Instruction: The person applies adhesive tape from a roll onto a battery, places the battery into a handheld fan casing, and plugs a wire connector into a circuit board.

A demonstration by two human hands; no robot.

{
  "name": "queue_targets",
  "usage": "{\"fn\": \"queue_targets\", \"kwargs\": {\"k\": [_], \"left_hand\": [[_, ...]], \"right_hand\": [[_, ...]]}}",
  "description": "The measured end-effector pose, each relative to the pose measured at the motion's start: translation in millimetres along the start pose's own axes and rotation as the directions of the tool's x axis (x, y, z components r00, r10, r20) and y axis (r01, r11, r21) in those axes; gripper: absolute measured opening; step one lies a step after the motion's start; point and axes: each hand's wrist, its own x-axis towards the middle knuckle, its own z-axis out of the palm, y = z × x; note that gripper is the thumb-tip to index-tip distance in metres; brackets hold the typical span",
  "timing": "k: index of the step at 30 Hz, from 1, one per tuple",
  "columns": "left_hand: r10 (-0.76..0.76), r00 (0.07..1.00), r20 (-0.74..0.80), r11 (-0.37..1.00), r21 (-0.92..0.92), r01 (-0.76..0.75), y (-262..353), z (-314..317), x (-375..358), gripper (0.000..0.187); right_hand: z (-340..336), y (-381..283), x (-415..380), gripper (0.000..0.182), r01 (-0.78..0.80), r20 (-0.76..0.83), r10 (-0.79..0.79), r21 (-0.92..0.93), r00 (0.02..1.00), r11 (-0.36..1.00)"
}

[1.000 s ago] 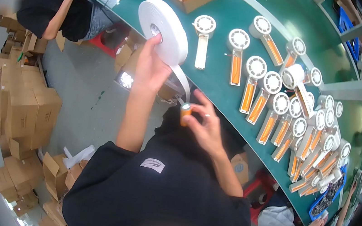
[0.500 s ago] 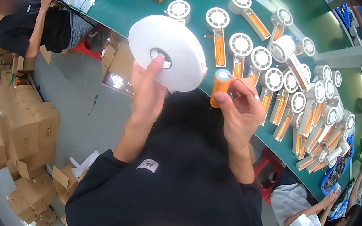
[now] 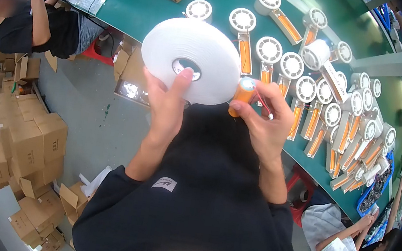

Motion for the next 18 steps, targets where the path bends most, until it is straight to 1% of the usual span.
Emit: {"fn": "queue_targets", "kwargs": {"k": [3, 6, 9, 12, 15, 16, 18], "left_hand": [[0.076, 0.997, 0.029, 0.991, 0.106, -0.079, -4.2, -5.0, 1.5, 0.065], [0.047, 0.997, 0.054, 0.995, 0.086, -0.051, -10.2, -8.7, 0.9, 0.065], [0.047, 0.992, 0.117, 0.995, 0.081, -0.057, -13.8, -4.6, -6.0, 0.062], [0.030, 0.981, 0.189, 0.993, -0.114, -0.008, -12.7, 8.6, -11.7, 0.059], [0.080, 0.976, 0.203, 0.974, -0.224, -0.033, -15.2, 17.8, -14.5, 0.056], [0.059, 0.975, 0.213, 0.972, -0.234, -0.008, -16.2, 19.7, -14.9, 0.055], [0.020, 0.972, 0.233, 0.967, -0.253, 0.041, -18.2, 22.9, -14.9, 0.053]], "right_hand": [[-8.5, 2.5, 7.8, 0.040, 0.033, 0.071, -0.024, -0.121, 0.997, 0.992], [-7.2, -6.0, 14.5, 0.040, 0.012, 0.059, -0.013, 0.017, 0.998, 1.000], [-3.8, -10.2, 16.3, 0.041, -0.047, -0.027, 0.052, 0.168, 0.998, 0.985], [0.8, -6.6, 13.4, 0.044, 0.123, -0.133, -0.100, 0.179, 0.986, 0.976], [22.2, -5.6, 9.3, 0.045, 0.286, -0.362, -0.125, 0.437, 0.924, 0.853], [21.8, 2.1, 7.1, 0.047, 0.314, -0.366, -0.157, 0.420, 0.917, 0.852], [31.2, -0.1, 4.3, 0.048, 0.347, -0.414, -0.153, 0.447, 0.897, 0.825]]}}
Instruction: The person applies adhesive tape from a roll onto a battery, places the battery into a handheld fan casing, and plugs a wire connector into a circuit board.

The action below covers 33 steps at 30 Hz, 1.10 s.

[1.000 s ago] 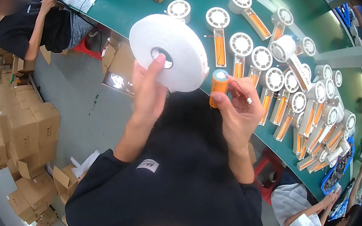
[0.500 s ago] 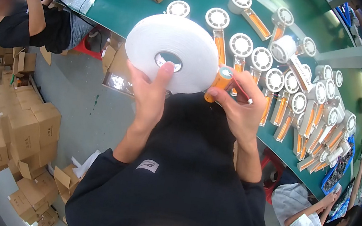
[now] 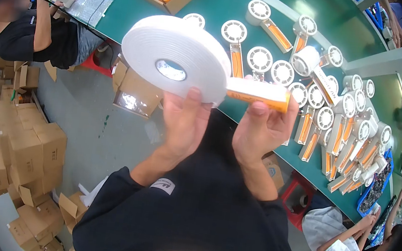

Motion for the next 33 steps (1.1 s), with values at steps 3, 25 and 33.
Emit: {"fn": "queue_targets", "kwargs": {"k": [3, 25, 33], "left_hand": [[0.002, 1.000, -0.003, 0.998, -0.063, -0.002, 1.3, 14.7, 0.2, 0.052], [-0.078, 0.996, -0.046, 0.996, -0.051, 0.075, 17.6, 12.8, -7.7, 0.047], [-0.167, 0.976, 0.142, 0.984, -0.037, 0.174, 19.4, 24.7, -7.3, 0.049]], "right_hand": [[-1.9, 5.0, -2.6, 0.052, 0.068, 0.057, -0.066, -0.032, 0.996, 0.997], [-19.5, -56.4, 75.8, 0.057, 0.272, 0.066, -0.264, -0.195, 0.962, 0.942], [-27.5, -40.3, 67.6, 0.071, -0.226, 0.122, 0.215, 0.090, 0.969, 0.970]]}}
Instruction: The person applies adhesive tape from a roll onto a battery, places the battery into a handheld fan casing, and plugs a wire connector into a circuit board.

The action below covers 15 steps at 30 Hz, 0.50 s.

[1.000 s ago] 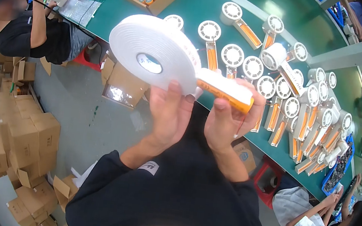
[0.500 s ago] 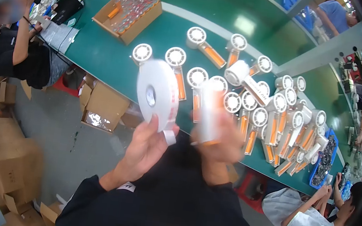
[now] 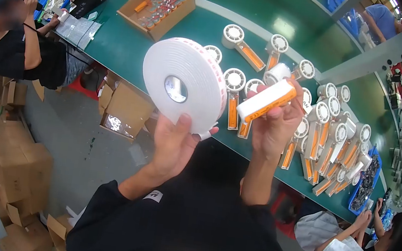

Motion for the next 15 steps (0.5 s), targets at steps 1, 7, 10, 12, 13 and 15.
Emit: {"fn": "queue_targets", "kwargs": {"k": [1, 7, 10, 12, 13, 15], "left_hand": [[-0.008, 1.000, 0.007, 1.000, 0.004, 0.008, -0.5, -0.1, -0.9, 0.049], [-0.036, 0.999, 0.011, 0.999, 0.025, 0.036, -0.5, 1.9, -2.8, 0.051], [-0.030, 0.999, 0.045, 0.996, 0.080, 0.027, 1.7, -1.8, -1.1, 0.054], [-0.031, 0.997, 0.072, 0.989, 0.150, 0.020, 3.7, -8.1, 2.1, 0.059], [-0.037, 0.996, 0.083, 0.980, 0.196, 0.020, 4.1, -14.1, 4.7, 0.063], [-0.054, 0.993, 0.104, 0.959, 0.283, 0.023, 8.9, -25.0, 9.6, 0.069]], "right_hand": [[3.0, -0.2, 0.1, 0.072, 0.012, -0.009, -0.012, 0.008, 1.000, 1.000], [-1.6, -1.7, 0.6, 0.072, 0.018, 0.051, -0.014, -0.090, 0.999, 0.996], [-1.9, -9.6, 4.2, 0.074, -0.007, 0.086, 0.019, -0.131, 0.996, 0.991], [-15.4, -15.1, 9.2, 0.068, -0.011, 0.222, 0.053, -0.188, 0.974, 0.982], [-19.1, -17.5, 11.4, 0.066, -0.009, 0.287, 0.073, -0.216, 0.955, 0.976], [-13.5, -30.0, 15.1, 0.064, -0.061, 0.342, 0.148, -0.250, 0.928, 0.966]]}}
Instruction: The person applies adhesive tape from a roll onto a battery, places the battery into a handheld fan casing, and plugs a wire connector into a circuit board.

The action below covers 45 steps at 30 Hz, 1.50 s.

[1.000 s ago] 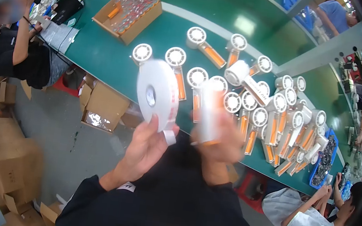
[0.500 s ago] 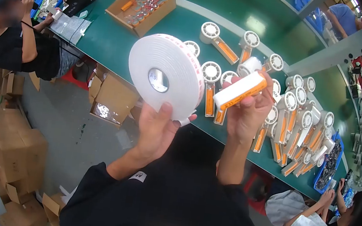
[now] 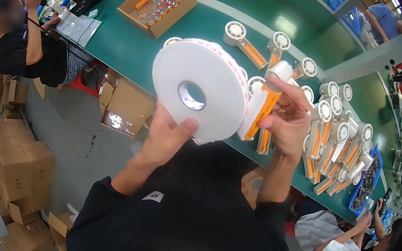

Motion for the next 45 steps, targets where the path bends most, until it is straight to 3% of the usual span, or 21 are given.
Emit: {"fn": "queue_targets", "kwargs": {"k": [1, 6, 9, 10, 13, 14, 17, 22, 25, 28, 31, 34, 37, 39, 40, 41, 43, 45], "left_hand": [[-0.007, 1.000, 0.012, 0.999, 0.041, 0.007, 2.6, -6.8, 1.8, 0.071], [-0.002, 0.998, 0.059, 0.943, 0.333, -0.017, 33.8, -36.2, 15.2, 0.077], [0.100, 0.995, 0.016, 0.905, 0.413, -0.098, 36.9, -48.9, 25.2, 0.075], [0.108, 0.993, -0.051, 0.940, 0.331, -0.085, 39.2, -35.4, 24.4, 0.071], [0.163, 0.980, -0.116, 0.955, 0.267, -0.128, 18.4, -22.7, 20.6, 0.069], [0.203, 0.974, -0.096, 0.923, 0.352, -0.158, 15.8, -17.1, 18.6, 0.067], [0.140, 0.988, -0.069, 0.942, 0.317, -0.111, 9.6, -13.2, 15.3, 0.067], [0.131, 0.991, -0.005, 0.878, 0.465, -0.114, 21.1, -20.7, 14.4, 0.066], [0.092, 0.995, 0.046, 0.807, 0.581, -0.102, 36.4, -32.7, 17.7, 0.064], [-0.072, 0.992, 0.105, 0.738, 0.674, -0.018, 67.7, -57.6, 27.8, 0.061], [0.074, 0.997, 0.025, 0.823, 0.563, -0.075, 80.0, -92.8, 40.7, 0.058], [0.177, 0.918, -0.356, 0.916, 0.401, -0.021, 66.2, -127.1, 49.8, 0.050], [0.182, 0.795, -0.578, 0.924, 0.378, 0.064, 19.6, -198.9, 61.1, 0.048], [0.315, 0.712, -0.627, 0.854, 0.514, 0.075, -16.4, -239.2, 70.4, 0.048], [0.412, 0.706, -0.576, 0.560, 0.771, 0.302, -15.1, -242.0, 73.7, 0.051], [0.511, 0.721, -0.469, 0.258, 0.883, 0.392, -19.0, -240.4, 69.9, 0.060], [0.623, 0.646, -0.440, -0.066, 0.794, 0.605, -12.5, -220.7, 73.2, 0.066], [0.764, 0.618, -0.183, -0.173, 0.866, 0.470, -14.6, -224.4, 74.7, 0.065]], "right_hand": [[1.5, -9.5, 3.0, 0.063, -0.030, 0.038, 0.030, -0.009, 0.999, 1.000], [-22.6, -32.0, 17.0, 0.060, -0.076, 0.358, 0.225, -0.386, 0.906, 0.919], [-18.6, -25.7, 15.7, 0.058, -0.104, 0.128, 0.141, -0.263, 0.982, 0.959], [-7.1, -22.4, 13.2, 0.056, -0.047, -0.045, 0.039, -0.199, 0.998, 0.979], [5.0, -6.8, 8.3, 0.054, 0.078, -0.305, -0.150, -0.238, 0.940, 0.968], [5.5, -1.7, 5.4, 0.054, 0.109, -0.311, -0.186, -0.250, 0.932, 0.962], [11.8, 3.9, 1.5, 0.056, 0.155, -0.290, -0.251, -0.317, 0.924, 0.936], [6.4, 0.7, -1.5, 0.054, 0.081, -0.141, -0.165, -0.468, 0.976, 0.880], [-4.4, -8.0, 2.4, 0.053, -0.022, 0.008, 0.030, -0.509, 1.000, 0.860], [-20.0, -25.3, 12.4, 0.053, 0.007, 0.279, 0.265, -0.701, 0.923, 0.713], [-16.5, -21.9, 10.0, 0.053, -0.012, 0.220, 0.226, -0.691, 0.949, 0.723], [-17.3, -5.4, -3.0, 0.054, -0.174, -0.013, 0.187, -0.437, 0.982, 0.883], [-16.1, 13.1, -17.2, 0.053, -0.273, -0.152, 0.242, -0.247, 0.958, 0.930], [-18.2, 27.3, -26.7, 0.051, -0.327, -0.186, 0.294, -0.184, 0.937, 0.927], [-14.7, 29.0, -28.6, 0.047, -0.352, -0.204, 0.316, -0.175, 0.926, 0.919], [-11.6, 31.0, -30.5, 0.046, -0.364, -0.189, 0.330, -0.189, 0.925, 0.912], [-9.6, 32.0, -35.4, 0.045, -0.375, -0.189, 0.335, -0.239, 0.923, 0.896], [-5.3, 36.0, -39.5, 0.043, -0.370, -0.239, 0.327, -0.167, 0.914, 0.914]]}}
